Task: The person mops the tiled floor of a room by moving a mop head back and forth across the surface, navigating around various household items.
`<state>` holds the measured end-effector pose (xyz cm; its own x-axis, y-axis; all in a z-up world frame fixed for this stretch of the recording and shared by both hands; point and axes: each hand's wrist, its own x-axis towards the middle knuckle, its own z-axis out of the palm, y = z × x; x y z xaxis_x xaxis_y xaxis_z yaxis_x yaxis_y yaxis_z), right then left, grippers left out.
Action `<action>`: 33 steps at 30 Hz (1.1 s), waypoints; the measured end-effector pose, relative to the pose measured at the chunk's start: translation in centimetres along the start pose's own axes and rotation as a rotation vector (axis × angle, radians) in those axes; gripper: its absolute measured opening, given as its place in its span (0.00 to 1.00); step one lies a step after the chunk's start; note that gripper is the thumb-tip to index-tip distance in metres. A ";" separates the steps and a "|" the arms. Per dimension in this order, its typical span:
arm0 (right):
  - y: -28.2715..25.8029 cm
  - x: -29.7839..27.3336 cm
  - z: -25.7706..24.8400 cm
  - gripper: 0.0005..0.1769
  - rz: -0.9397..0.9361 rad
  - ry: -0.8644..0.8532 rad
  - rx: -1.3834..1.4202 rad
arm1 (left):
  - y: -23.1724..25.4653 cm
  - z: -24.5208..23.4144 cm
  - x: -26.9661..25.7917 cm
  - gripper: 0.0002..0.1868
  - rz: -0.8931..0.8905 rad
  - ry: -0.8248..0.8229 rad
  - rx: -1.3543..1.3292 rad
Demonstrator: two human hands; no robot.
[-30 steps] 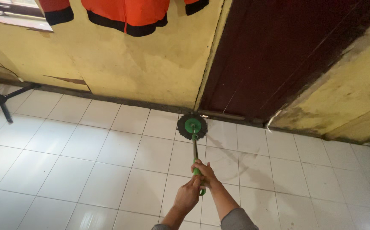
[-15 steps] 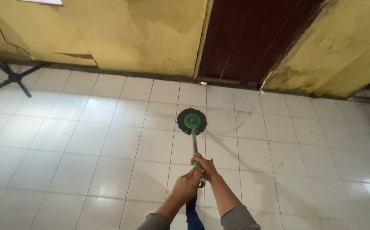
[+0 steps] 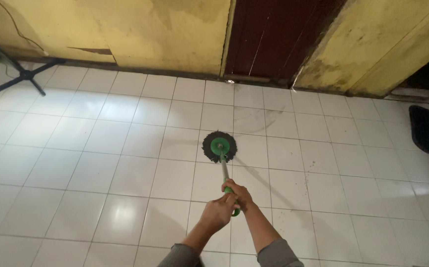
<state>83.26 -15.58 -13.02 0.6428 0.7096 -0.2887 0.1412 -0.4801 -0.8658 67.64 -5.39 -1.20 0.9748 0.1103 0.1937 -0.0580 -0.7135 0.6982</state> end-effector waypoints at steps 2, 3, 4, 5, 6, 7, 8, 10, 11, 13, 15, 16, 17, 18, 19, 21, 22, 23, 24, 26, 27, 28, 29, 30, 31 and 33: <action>0.4 -2.4 0.1 0.07 -0.024 -0.020 0.025 | 1.6 0.9 -2.0 0.13 0.021 0.050 0.011; 0.7 -3.8 0.2 0.08 -0.046 -0.033 0.057 | 2.4 1.6 -3.1 0.13 0.047 0.092 0.024; 1.1 -5.2 0.2 0.08 -0.042 -0.043 0.052 | 3.4 2.4 -4.2 0.13 0.037 0.096 0.019; 1.5 -6.5 0.2 0.11 0.162 -0.007 0.259 | 4.4 3.3 -5.4 0.13 0.023 0.097 -0.008; 2.1 -8.5 0.6 0.15 0.370 0.025 0.459 | 5.5 4.3 -7.1 0.13 0.002 0.101 -0.037; 2.7 -10.9 1.0 0.15 0.379 0.012 0.448 | 7.0 5.5 -9.2 0.13 -0.014 0.108 -0.045; 2.9 -12.5 1.2 0.16 0.357 -0.005 0.431 | 8.1 6.2 -10.6 0.13 -0.003 0.137 -0.012; 2.9 -15.9 1.4 0.18 0.334 -0.038 0.407 | 10.1 7.2 -13.3 0.12 -0.006 0.176 0.024; 2.9 -18.1 1.4 0.10 0.156 -0.072 0.090 | 11.2 7.7 -14.8 0.12 0.011 0.216 0.023; 2.1 -21.0 1.9 0.05 -0.042 -0.111 -0.230 | 12.6 8.1 -17.4 0.11 0.026 0.268 0.029; 1.2 -23.7 2.7 0.06 -0.084 -0.176 -0.302 | 13.7 8.3 -19.9 0.11 0.007 0.273 0.010; 0.9 -25.1 3.2 0.06 -0.086 -0.183 -0.302 | 14.3 8.5 -21.2 0.11 0.001 0.277 0.012; 0.8 -26.6 3.7 0.06 -0.079 -0.181 -0.377 | 15.0 8.7 -22.5 0.11 -0.043 0.229 0.033; 0.5 -27.8 4.4 0.07 -0.074 -0.173 -0.448 | 15.5 8.6 -23.7 0.11 -0.082 0.179 0.057; 0.3 -29.0 5.2 0.07 -0.079 -0.173 -0.445 | 16.0 8.5 -24.9 0.11 -0.083 0.180 0.063; 0.4 -31.9 6.6 0.05 0.043 -0.120 -0.403 | 17.3 8.5 -27.6 0.08 -0.048 0.193 0.039; 0.6 -33.4 7.3 0.05 0.049 -0.114 -0.399 | 18.1 8.7 -29.1 0.08 -0.043 0.186 0.037; 0.8 -34.7 8.0 0.07 0.006 -0.106 -0.479 | 18.7 8.7 -30.6 0.09 -0.055 0.180 0.022; 1.0 -36.1 8.8 0.08 -0.034 -0.098 -0.554 | 19.2 8.7 -32.0 0.10 -0.068 0.169 0.009; 1.2 -39.3 10.3 0.08 -0.017 -0.090 -0.544 | 20.4 8.8 -34.9 0.10 -0.041 0.169 0.018; 1.1 -41.2 11.2 0.08 -0.009 -0.087 -0.543 | 21.1 8.8 -36.6 0.11 -0.018 0.181 0.027; 1.0 -43.3 11.9 0.08 -0.001 -0.088 -0.542 | 21.9 9.0 -38.2 0.11 -0.019 0.175 0.021; 0.8 -45.4 12.7 0.08 0.023 -0.067 -0.504 | 22.7 8.9 -39.9 0.11 -0.027 0.171 0.029; 0.0 -47.0 13.4 0.08 0.042 -0.046 -0.470 | 23.2 8.5 -41.1 0.11 -0.034 0.172 0.038; -0.9 -48.5 14.0 0.08 0.047 -0.048 -0.472 | 23.8 8.2 -42.5 0.11 -0.036 0.170 0.034; -1.7 -52.2 15.4 0.18 0.006 -0.099 -0.651 | 25.2 8.6 -46.0 0.12 -0.077 0.153 0.025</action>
